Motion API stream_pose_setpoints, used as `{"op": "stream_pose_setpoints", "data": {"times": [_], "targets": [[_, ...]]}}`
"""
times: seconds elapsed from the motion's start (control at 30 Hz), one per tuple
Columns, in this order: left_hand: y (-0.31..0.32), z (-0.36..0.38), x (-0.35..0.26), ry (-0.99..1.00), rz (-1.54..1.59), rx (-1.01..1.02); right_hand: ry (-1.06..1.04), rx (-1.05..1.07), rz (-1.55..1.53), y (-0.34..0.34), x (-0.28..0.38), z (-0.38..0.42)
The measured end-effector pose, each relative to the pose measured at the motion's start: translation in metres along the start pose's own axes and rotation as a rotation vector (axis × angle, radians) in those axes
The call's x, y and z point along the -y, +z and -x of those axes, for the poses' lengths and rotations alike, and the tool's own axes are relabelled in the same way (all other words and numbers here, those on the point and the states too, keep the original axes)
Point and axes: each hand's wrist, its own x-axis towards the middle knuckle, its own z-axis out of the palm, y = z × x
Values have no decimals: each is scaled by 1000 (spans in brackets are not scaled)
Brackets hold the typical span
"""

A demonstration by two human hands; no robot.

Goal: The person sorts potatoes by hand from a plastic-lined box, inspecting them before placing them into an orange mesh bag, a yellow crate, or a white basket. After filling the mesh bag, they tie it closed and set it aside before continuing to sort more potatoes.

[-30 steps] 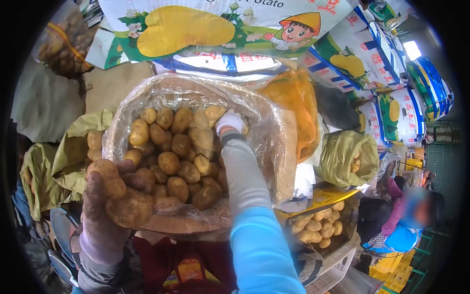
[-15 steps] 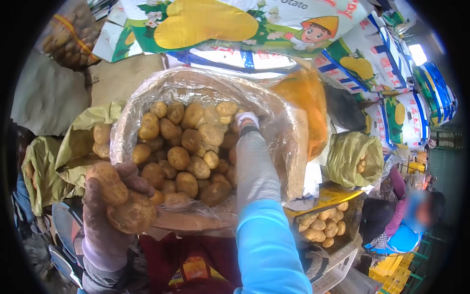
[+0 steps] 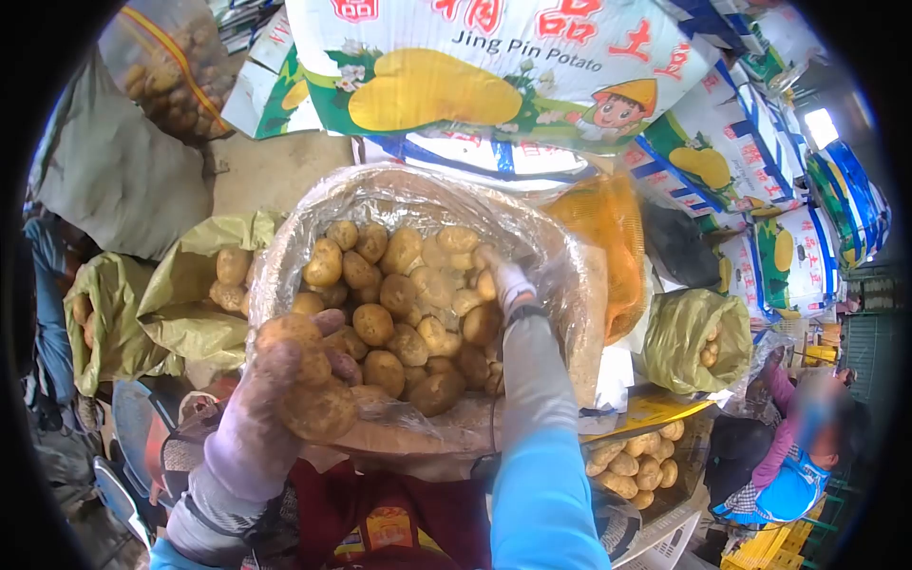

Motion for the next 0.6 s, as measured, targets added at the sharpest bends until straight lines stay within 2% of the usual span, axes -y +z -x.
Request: {"op": "stream_pose_setpoints", "data": {"times": [0.1, 0.17, 0.2, 0.23, 0.33, 0.37, 0.43, 0.47, 0.5, 0.53, 0.57, 0.6], "targets": [[4, -2, 7, 34, -12, 43, 16, 109, -169, 20, 7, 55], [11, -3, 11, 51, 12, 78, -113, 249, -332, 26, 24, 109], [13, -5, 13, 44, -17, 76, -145, 229, -405, 29, 37, 145], [2, -17, 31, 107, -37, 120, -167, 304, -535, 24, 49, 177], [26, -4, 23, 70, -50, 308, -410, 91, -763, -5, 68, 263], [38, 2, 22, 73, -65, 329, -446, 162, -889, -22, 73, 292], [46, -2, 39, 94, 19, 270, -578, 133, -939, -72, 71, 325], [51, 0, 43, 100, 27, 266, -738, -51, -764, -89, 77, 352], [50, 1, 46, 107, 37, 253, -743, -81, -910, -113, 87, 365], [41, -5, 49, 110, -52, 263, -765, -56, -908, -149, 95, 372], [45, -3, 53, 113, -54, 266, -797, -167, -1091, -172, 109, 376], [49, 3, 58, 113, -62, 267, -874, -294, -1134, -195, 116, 381]]}}
